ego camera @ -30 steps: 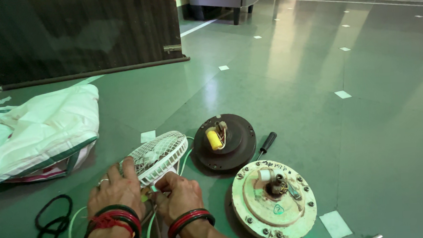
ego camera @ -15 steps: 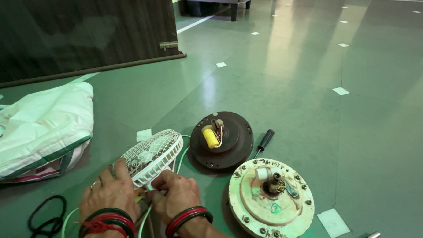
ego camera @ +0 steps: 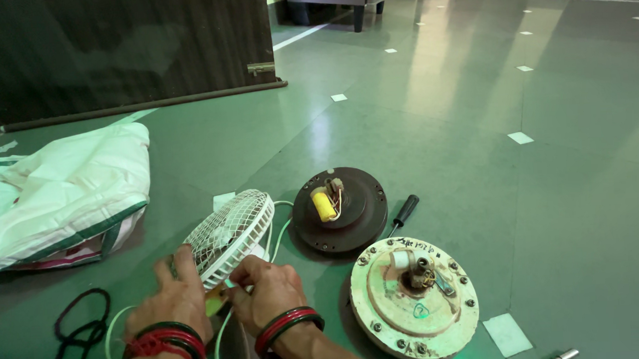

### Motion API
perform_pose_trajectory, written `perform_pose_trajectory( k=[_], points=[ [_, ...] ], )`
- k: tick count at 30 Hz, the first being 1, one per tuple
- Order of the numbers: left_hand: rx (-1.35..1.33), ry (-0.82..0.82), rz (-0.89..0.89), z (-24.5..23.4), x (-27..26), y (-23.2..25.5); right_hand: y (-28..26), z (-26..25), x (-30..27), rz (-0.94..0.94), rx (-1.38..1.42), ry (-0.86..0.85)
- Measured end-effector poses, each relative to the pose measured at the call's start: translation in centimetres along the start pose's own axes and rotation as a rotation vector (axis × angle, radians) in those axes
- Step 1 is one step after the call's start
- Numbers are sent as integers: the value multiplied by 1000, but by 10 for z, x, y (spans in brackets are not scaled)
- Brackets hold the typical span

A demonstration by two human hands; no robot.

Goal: The person assembles a small electric fan by attaching the front grille to the fan head and then connecting the fan head to a yellow stand. The person aligns and secures the components by hand on the floor.

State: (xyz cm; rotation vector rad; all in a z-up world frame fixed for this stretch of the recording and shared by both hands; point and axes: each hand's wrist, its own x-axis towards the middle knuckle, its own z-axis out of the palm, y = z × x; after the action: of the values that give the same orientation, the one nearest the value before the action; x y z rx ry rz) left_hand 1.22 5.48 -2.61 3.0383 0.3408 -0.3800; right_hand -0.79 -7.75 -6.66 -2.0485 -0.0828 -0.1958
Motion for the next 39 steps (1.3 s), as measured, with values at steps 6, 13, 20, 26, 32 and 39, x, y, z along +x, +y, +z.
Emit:
perform_pose_trajectory(
  k=[6, 13, 20, 26, 32, 39],
  points=[
    [3, -13, -35, 0, -1, 3, 3, -1, -1, -57, -35, -31],
    [-11, -64, -53, -1, 1, 4, 2, -5, -8, -5, -35, -70],
    [8, -43, -57, 1, 1, 4, 1, -1, -3, -38, -73, -39],
    [-18, 17, -20, 7, 1, 2, -1, 9, -6, 8, -70, 0],
    [-16, 22, -11, 10, 3, 0, -11, 18, -1, 161, -82, -3],
    [-25, 47, 1, 10, 1, 0, 1, 20, 8, 227, -100, 4]
  ],
)
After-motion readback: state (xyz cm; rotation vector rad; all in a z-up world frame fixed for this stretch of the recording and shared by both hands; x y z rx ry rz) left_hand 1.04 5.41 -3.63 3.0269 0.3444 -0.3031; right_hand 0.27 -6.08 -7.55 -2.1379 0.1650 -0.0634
